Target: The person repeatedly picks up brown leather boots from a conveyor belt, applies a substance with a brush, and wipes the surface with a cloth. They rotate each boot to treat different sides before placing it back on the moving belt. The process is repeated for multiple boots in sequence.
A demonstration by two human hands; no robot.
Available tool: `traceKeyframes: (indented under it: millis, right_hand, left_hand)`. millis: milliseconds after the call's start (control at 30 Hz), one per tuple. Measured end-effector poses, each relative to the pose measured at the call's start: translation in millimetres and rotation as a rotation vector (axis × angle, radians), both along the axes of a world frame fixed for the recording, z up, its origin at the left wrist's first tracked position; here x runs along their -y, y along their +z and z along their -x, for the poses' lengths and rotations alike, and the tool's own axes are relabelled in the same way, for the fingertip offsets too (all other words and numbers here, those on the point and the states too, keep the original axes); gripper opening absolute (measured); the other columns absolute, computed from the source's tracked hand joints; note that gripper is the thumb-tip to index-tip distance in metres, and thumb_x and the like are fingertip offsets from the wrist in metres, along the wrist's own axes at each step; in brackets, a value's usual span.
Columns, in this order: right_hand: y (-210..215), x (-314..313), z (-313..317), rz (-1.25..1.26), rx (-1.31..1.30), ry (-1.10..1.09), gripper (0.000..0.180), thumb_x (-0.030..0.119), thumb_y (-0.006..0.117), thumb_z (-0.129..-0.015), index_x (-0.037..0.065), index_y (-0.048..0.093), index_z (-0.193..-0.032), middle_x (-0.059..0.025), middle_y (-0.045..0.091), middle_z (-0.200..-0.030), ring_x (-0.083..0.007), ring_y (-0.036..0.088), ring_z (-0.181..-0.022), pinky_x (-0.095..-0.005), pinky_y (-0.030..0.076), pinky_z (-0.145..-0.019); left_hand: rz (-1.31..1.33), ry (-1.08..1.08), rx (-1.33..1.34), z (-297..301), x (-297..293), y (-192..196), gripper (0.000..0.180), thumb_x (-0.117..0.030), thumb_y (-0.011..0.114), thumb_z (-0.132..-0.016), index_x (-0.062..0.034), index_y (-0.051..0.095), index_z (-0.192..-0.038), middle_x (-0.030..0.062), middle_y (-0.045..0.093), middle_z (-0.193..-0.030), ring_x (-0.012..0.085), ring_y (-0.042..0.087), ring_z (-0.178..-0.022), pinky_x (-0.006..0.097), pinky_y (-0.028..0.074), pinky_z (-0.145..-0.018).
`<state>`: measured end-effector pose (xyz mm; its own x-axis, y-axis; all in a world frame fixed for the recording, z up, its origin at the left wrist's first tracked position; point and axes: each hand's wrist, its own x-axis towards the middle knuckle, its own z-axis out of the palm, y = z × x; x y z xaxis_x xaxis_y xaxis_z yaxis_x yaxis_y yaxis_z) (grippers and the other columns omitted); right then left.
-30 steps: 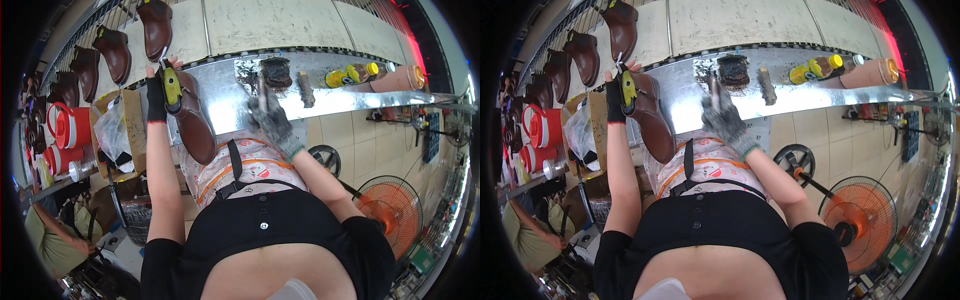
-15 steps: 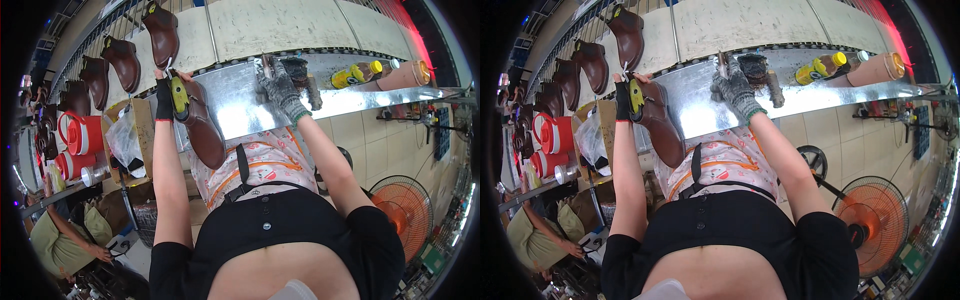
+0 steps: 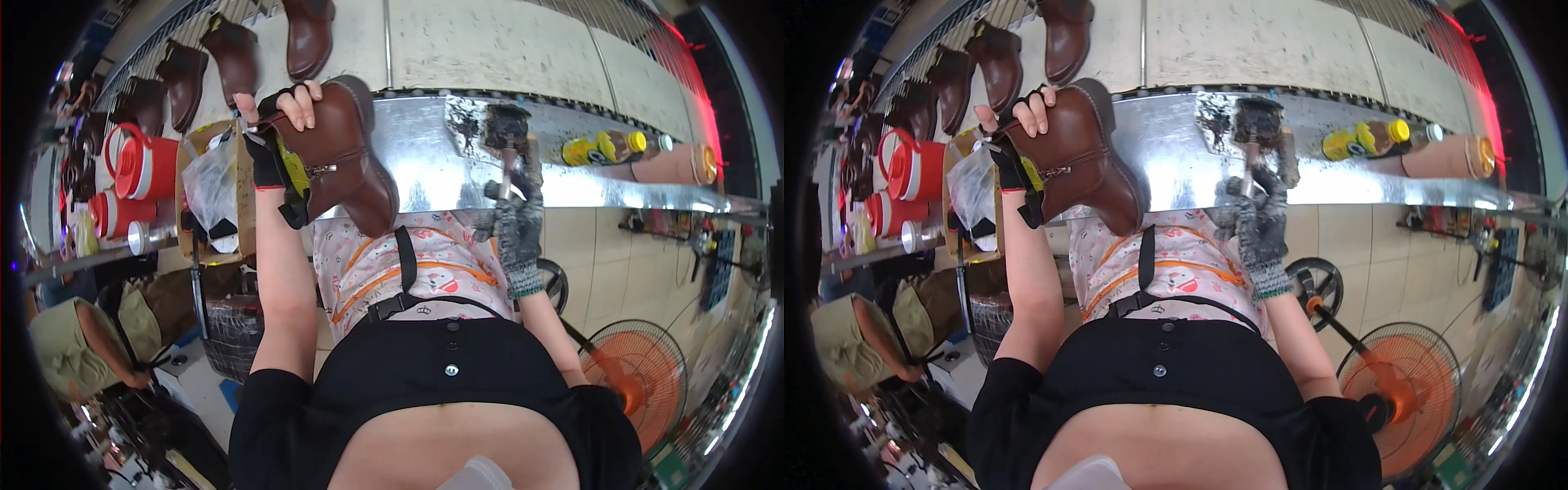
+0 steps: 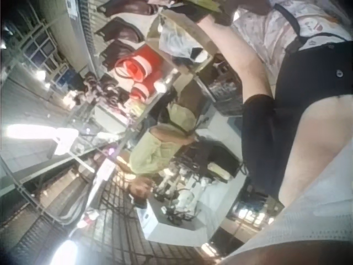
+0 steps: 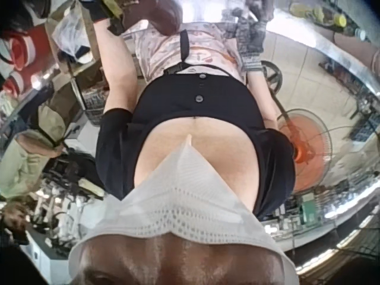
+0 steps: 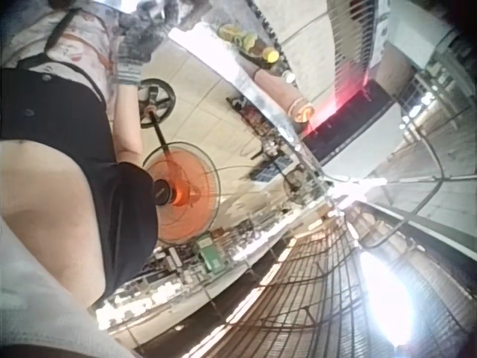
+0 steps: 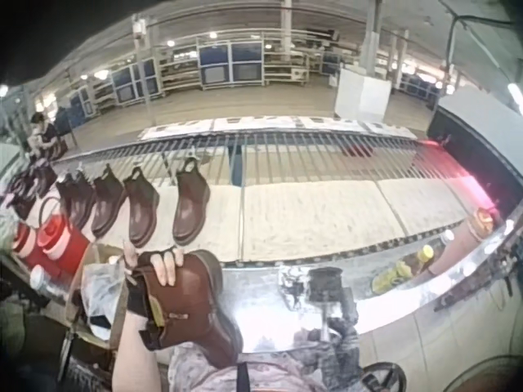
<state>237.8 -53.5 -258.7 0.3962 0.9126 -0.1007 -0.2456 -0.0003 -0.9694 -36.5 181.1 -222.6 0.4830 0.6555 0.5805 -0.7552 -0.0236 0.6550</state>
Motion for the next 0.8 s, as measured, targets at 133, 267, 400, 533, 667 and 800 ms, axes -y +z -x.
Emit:
traceKeyframes:
  millis: [133,267,400,533,667,800]
  right_hand:
    - [-2,-11,-21,0.228,0.002,0.027,0.024,0.006,0.053,-0.088,0.003,0.052,-0.112,-0.0089,0.063,-0.096,-0.0145,0.063,-0.068,-0.0254,0.050,-0.052]
    - [44,-20,-28,0.135,0.144,0.179,0.018,0.005,0.056,-0.086,-0.002,0.060,-0.102,-0.0069,0.064,-0.087,-0.0122,0.061,-0.067,-0.0239,0.049,-0.058]
    - [103,-51,-26,0.152,0.341,0.424,0.024,0.006,0.059,-0.084,0.001,0.062,-0.108,-0.0062,0.066,-0.095,-0.0097,0.063,-0.074,-0.0245,0.052,-0.062]
    - [136,-78,-17,-0.377,1.204,0.484,0.024,0.015,0.065,-0.079,0.010,0.067,-0.103,-0.0072,0.066,-0.099,-0.0224,0.062,-0.089,-0.0348,0.049,-0.079]
    - [158,-86,-4,-0.295,1.351,0.542,0.037,0.029,0.071,-0.067,0.014,0.068,-0.100,-0.0077,0.066,-0.097,-0.0300,0.060,-0.097,-0.0392,0.047,-0.084]
    - [153,-91,-3,-0.313,1.327,0.554,0.047,0.035,0.072,-0.060,0.017,0.067,-0.103,-0.0076,0.065,-0.098,-0.0313,0.059,-0.098,-0.0403,0.047,-0.083]
  left_hand:
    - [-0.240,-0.064,0.036,-15,-5,20,0.076,-0.059,0.005,-0.093,-0.0110,0.053,-0.059,0.0037,0.051,-0.066,0.0222,0.037,-0.089,0.037,0.019,-0.097]
    - [-0.280,-0.116,0.023,-29,-6,24,0.077,-0.060,0.005,-0.092,-0.0110,0.054,-0.058,0.0023,0.051,-0.062,0.0216,0.040,-0.086,0.038,0.019,-0.098]
    - [-0.255,-0.151,0.027,-44,-2,26,0.079,-0.062,0.008,-0.092,-0.0104,0.052,-0.053,0.0018,0.050,-0.056,0.0206,0.041,-0.081,0.038,0.021,-0.097]
    - [-0.232,-0.198,0.023,-54,1,30,0.080,-0.064,0.010,-0.091,-0.0102,0.053,-0.051,0.0010,0.051,-0.054,0.0193,0.042,-0.078,0.038,0.020,-0.098]
    - [-0.299,-0.277,-0.033,-53,-10,28,0.078,-0.064,0.011,-0.091,-0.0128,0.057,-0.055,-0.0006,0.055,-0.060,0.0178,0.040,-0.083,0.038,0.015,-0.099]
    - [-0.288,-0.266,-0.033,-53,-13,29,0.078,-0.065,0.011,-0.090,-0.0124,0.057,-0.055,-0.0003,0.055,-0.060,0.0172,0.040,-0.081,0.036,0.018,-0.096]
